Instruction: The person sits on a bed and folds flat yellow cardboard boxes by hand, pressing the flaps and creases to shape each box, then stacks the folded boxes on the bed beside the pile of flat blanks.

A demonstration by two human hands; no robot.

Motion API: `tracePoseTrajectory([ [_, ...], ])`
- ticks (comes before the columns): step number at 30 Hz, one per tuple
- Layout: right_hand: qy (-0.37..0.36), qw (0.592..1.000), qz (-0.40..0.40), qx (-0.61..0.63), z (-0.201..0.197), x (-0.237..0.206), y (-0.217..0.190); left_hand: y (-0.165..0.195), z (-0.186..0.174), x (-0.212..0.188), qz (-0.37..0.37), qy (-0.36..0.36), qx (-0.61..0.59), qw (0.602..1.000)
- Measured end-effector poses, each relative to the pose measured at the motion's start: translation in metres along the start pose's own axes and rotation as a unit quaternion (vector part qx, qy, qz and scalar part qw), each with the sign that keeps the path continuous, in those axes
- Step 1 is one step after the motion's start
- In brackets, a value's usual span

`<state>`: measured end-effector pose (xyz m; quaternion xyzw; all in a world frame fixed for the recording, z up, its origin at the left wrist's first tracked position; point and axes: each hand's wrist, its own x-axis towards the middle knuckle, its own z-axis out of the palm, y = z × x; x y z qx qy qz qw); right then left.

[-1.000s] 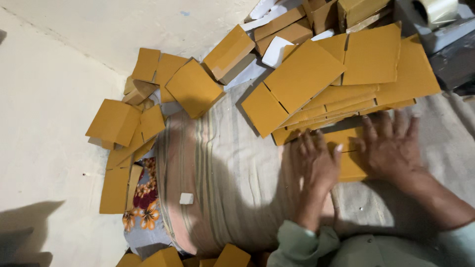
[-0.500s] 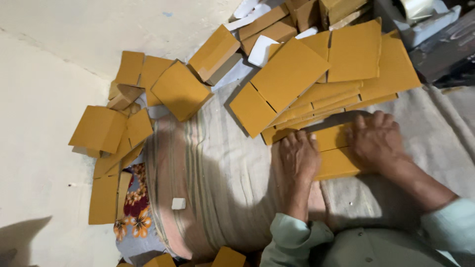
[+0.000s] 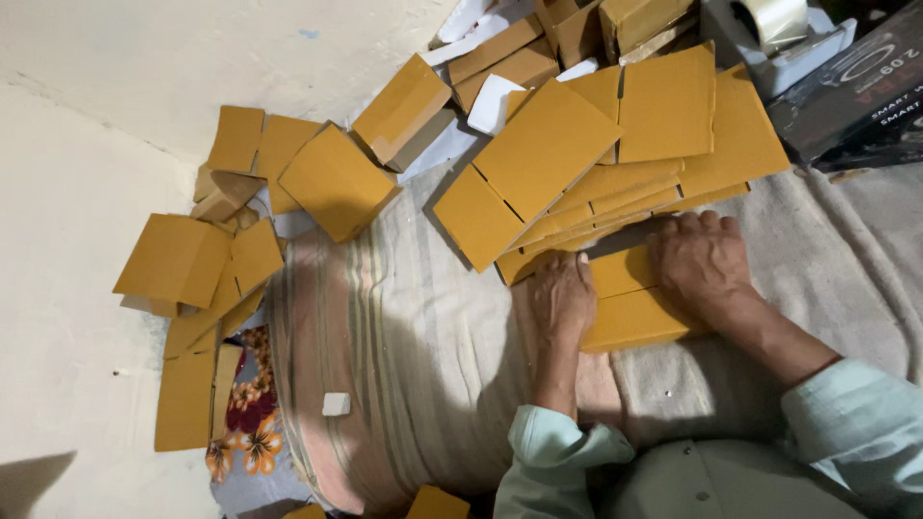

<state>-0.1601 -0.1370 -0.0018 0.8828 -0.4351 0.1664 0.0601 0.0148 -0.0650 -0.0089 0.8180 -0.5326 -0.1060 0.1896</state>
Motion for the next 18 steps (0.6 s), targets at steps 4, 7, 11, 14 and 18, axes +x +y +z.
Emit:
tracePoseTrajectory([
  [4, -0.032, 0.997, -0.054, 0.037, 0.000, 0.008, -0.005, 0.006, 0.006, -0.002, 0.048, -0.025, 0.097, 0.994],
  [7, -0.011, 0.979, -0.124, 0.161, -0.001, 0.020, -0.012, 0.018, 0.017, 0.002, 0.119, 0.029, 0.098, 0.988],
  [11, -0.083, 0.989, -0.082, 0.089, -0.004, 0.020, -0.005, 0.013, 0.014, 0.002, 0.143, 0.023, 0.070, 0.987],
  [14, -0.102, 0.994, 0.007, 0.029, -0.009, 0.009, -0.002, 0.006, 0.001, -0.006, 0.059, 0.011, 0.021, 0.998],
  [18, -0.029, 0.998, -0.002, -0.056, -0.006, -0.007, -0.024, 0.020, 0.001, -0.026, 0.004, 0.030, 0.066, 0.997],
])
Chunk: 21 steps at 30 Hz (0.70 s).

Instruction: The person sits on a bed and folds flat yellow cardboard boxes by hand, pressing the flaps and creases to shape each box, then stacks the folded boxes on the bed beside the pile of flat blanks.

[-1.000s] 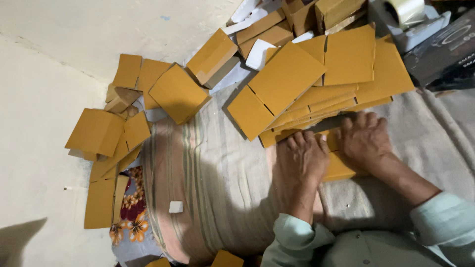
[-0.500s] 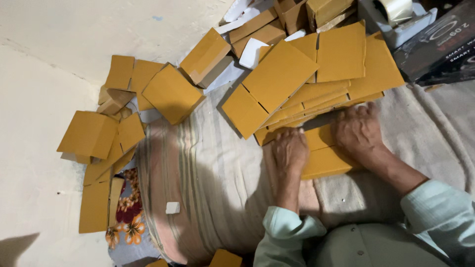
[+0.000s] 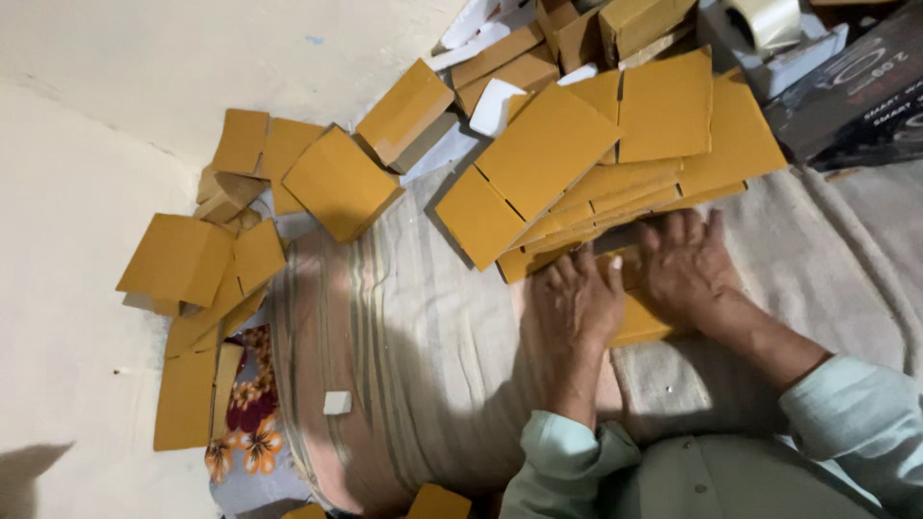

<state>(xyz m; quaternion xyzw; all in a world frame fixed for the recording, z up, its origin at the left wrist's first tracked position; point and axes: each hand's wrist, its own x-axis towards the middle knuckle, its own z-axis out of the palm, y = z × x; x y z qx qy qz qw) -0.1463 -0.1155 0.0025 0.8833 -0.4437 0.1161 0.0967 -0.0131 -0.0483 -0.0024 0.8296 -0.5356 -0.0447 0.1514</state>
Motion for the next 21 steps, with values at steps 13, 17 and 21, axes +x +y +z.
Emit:
tracePoseTrajectory([
  [13, 0.019, 0.997, 0.064, 0.035, 0.018, -0.028, 0.022, -0.021, -0.012, -0.020, -0.040, 0.057, 0.030, 0.997],
  [17, -0.018, 0.999, 0.006, 0.034, 0.010, -0.018, -0.020, 0.004, -0.007, -0.016, -0.038, -0.010, 0.019, 0.999],
  [21, -0.039, 0.999, 0.030, 0.014, 0.012, -0.019, 0.010, -0.014, -0.010, -0.023, -0.008, 0.022, 0.007, 1.000],
])
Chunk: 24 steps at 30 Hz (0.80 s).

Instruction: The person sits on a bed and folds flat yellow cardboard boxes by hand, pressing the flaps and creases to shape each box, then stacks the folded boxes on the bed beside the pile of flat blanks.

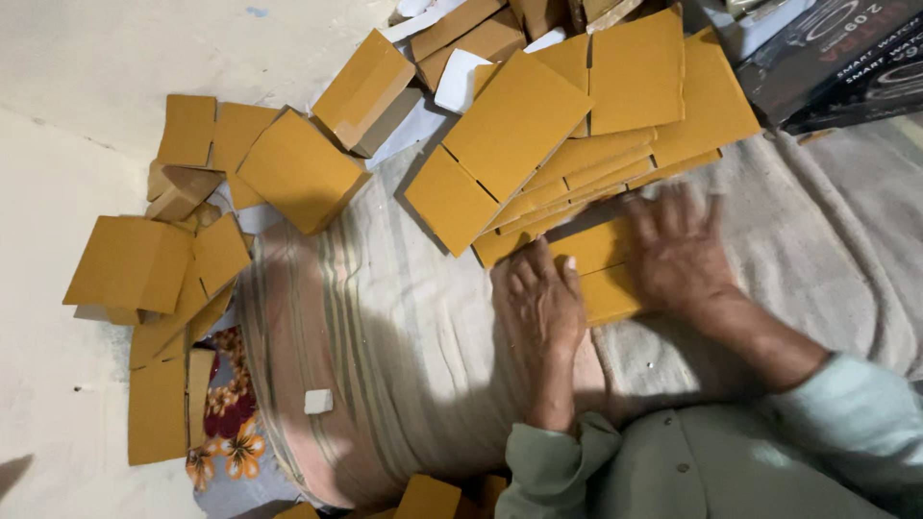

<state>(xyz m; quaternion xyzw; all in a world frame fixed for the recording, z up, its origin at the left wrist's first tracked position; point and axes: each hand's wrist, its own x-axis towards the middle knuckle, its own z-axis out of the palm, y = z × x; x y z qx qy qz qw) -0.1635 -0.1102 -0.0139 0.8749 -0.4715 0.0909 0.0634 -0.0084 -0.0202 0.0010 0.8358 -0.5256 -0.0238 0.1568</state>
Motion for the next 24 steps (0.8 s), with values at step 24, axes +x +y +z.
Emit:
tracePoseTrajectory([
  [24, 0.032, 0.990, 0.086, 0.106, -0.012, 0.001, 0.019, 0.034, 0.022, 0.021, -0.059, -0.026, -0.102, 0.993],
])
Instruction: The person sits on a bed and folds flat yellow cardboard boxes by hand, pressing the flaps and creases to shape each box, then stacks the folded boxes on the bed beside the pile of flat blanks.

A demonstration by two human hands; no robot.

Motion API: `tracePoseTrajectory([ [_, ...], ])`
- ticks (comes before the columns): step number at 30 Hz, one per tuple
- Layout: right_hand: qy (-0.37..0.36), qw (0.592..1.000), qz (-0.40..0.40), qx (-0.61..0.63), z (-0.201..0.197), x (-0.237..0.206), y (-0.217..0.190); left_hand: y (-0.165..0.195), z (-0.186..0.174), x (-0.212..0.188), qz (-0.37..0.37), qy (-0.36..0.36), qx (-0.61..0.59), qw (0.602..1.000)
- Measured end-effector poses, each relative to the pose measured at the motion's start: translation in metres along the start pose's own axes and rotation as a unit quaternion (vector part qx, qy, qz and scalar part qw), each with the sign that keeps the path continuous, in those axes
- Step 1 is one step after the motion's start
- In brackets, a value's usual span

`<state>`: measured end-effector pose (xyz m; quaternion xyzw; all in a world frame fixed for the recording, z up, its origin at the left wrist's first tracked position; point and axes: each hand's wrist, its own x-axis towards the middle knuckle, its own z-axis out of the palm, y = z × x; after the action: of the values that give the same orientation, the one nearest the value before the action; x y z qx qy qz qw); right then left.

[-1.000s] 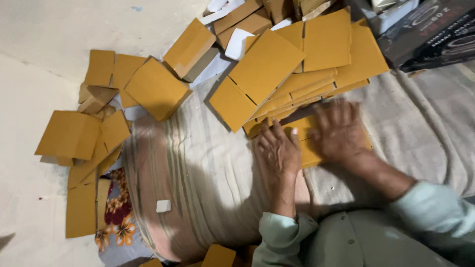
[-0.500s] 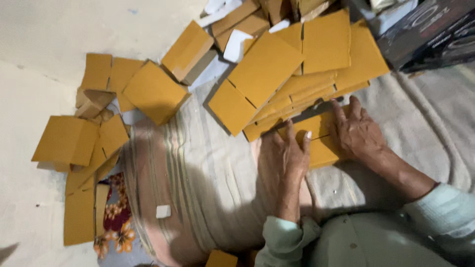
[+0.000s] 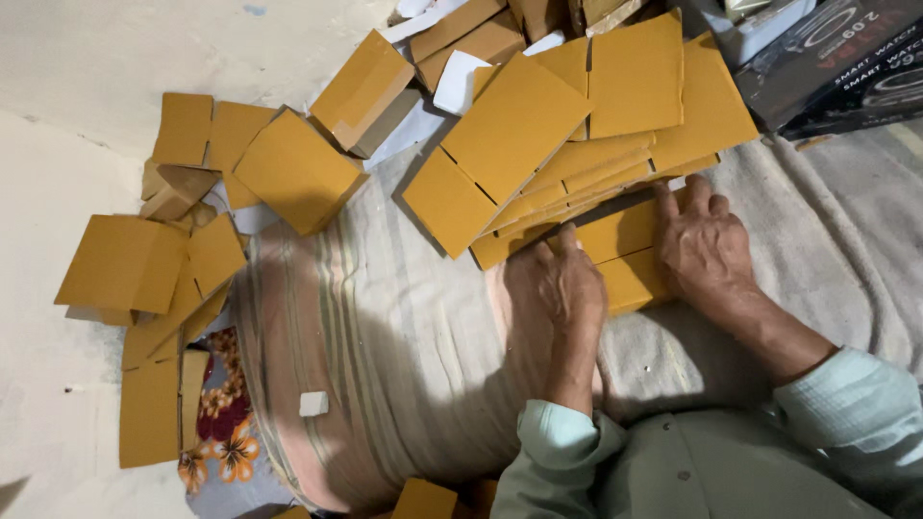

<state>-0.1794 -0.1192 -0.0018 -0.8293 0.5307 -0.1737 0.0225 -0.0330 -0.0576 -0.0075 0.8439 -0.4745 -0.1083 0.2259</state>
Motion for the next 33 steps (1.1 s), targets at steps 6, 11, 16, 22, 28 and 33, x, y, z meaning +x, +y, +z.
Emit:
tracePoseTrajectory([
  [6, 0.018, 1.000, -0.006, -0.008, -0.002, 0.000, -0.001, 0.011, -0.010, -0.003, -0.018, -0.021, -0.020, 0.999],
  [11, 0.007, 1.000, -0.013, -0.028, -0.005, 0.003, -0.003, 0.017, -0.011, -0.001, -0.013, -0.002, -0.012, 1.000],
  [16, -0.013, 1.000, -0.011, -0.022, -0.005, 0.007, -0.001, 0.020, -0.010, 0.005, -0.024, -0.010, 0.002, 1.000],
  [22, 0.023, 0.999, -0.021, -0.039, 0.005, 0.009, 0.001, 0.015, -0.008, 0.009, 0.000, -0.040, -0.008, 0.999],
  [28, 0.059, 0.997, -0.017, -0.038, 0.012, 0.009, 0.004, 0.008, -0.001, 0.009, 0.058, 0.027, 0.010, 0.998],
  [33, 0.057, 0.998, -0.018, -0.034, 0.011, 0.012, 0.002, 0.013, -0.002, 0.012, 0.031, 0.003, 0.021, 0.999],
])
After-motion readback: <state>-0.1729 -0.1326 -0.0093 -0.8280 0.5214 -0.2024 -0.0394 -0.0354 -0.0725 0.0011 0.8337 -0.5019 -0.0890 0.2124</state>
